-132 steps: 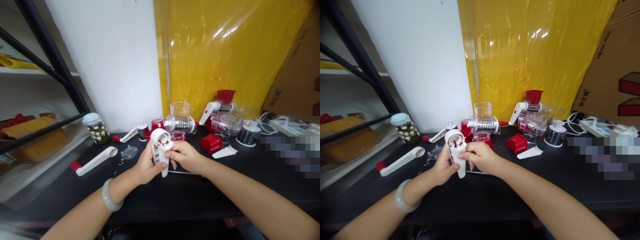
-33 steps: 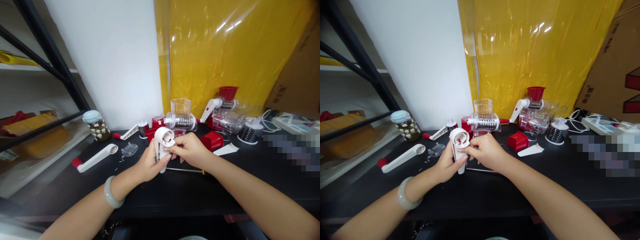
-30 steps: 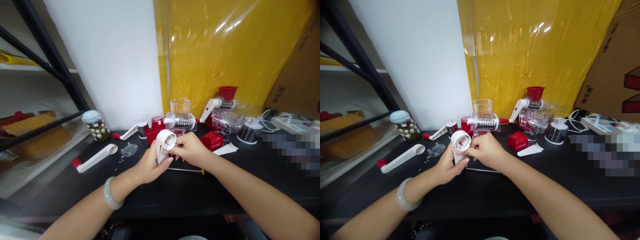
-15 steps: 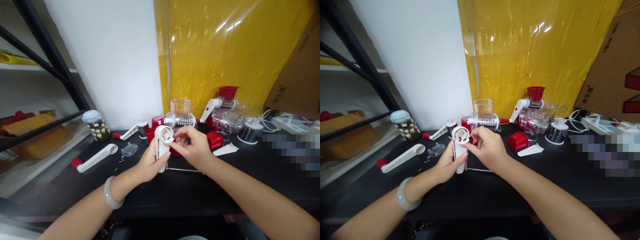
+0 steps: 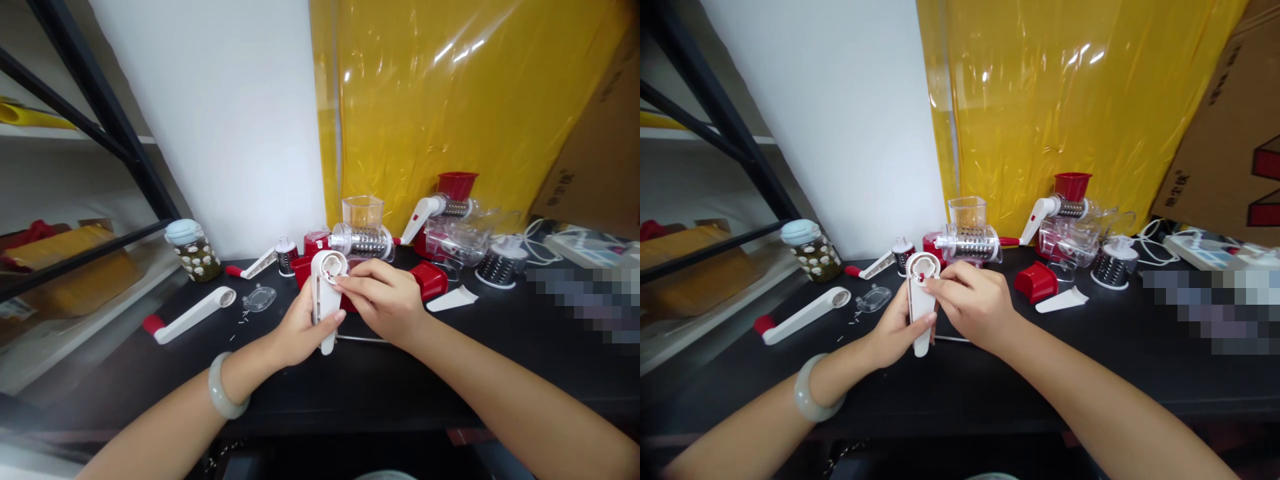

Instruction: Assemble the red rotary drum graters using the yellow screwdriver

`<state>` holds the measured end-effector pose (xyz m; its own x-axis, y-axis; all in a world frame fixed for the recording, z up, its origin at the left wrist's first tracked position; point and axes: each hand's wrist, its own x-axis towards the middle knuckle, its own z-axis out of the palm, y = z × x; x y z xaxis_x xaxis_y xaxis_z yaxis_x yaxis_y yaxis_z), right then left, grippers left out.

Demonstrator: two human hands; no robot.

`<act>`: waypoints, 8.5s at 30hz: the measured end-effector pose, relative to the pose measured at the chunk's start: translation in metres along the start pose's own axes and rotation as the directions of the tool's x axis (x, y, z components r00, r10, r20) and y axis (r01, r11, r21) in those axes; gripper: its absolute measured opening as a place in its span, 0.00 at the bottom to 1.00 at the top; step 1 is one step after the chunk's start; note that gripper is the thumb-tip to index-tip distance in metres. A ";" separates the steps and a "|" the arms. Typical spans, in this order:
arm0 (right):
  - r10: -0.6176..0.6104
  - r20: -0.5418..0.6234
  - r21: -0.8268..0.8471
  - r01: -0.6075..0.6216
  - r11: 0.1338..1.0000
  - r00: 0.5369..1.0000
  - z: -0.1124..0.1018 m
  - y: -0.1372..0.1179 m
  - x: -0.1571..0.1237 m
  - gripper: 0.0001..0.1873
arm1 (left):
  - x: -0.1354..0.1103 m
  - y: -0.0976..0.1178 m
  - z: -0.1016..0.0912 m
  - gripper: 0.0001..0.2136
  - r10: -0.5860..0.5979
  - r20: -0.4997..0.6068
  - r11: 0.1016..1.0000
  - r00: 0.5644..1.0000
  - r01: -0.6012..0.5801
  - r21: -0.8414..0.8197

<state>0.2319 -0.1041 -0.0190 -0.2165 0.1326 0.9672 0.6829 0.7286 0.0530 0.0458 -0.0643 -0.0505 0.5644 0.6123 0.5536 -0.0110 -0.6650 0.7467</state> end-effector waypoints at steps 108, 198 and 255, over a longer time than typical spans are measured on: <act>-0.174 -0.084 -0.003 0.174 0.985 0.981 -0.006 -0.011 0.003 0.04 | -0.005 0.000 -0.001 0.22 0.146 0.032 0.988 0.989 -0.148 0.050; -0.134 -0.055 -0.015 0.134 0.991 0.989 -0.003 -0.010 -0.002 0.02 | -0.011 -0.002 0.004 0.12 0.179 0.006 0.980 0.984 -0.179 0.092; 0.069 0.149 0.174 -0.095 0.980 0.986 0.004 -0.004 -0.005 0.06 | -0.010 0.016 0.010 0.12 0.036 -0.065 0.883 0.997 -0.001 0.469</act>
<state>0.2279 -0.1051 -0.0247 -0.2707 0.2813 0.9207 0.5687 0.8184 -0.0828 0.0485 -0.0855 -0.0475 0.5088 0.6145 0.6030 0.3769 -0.7887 0.4858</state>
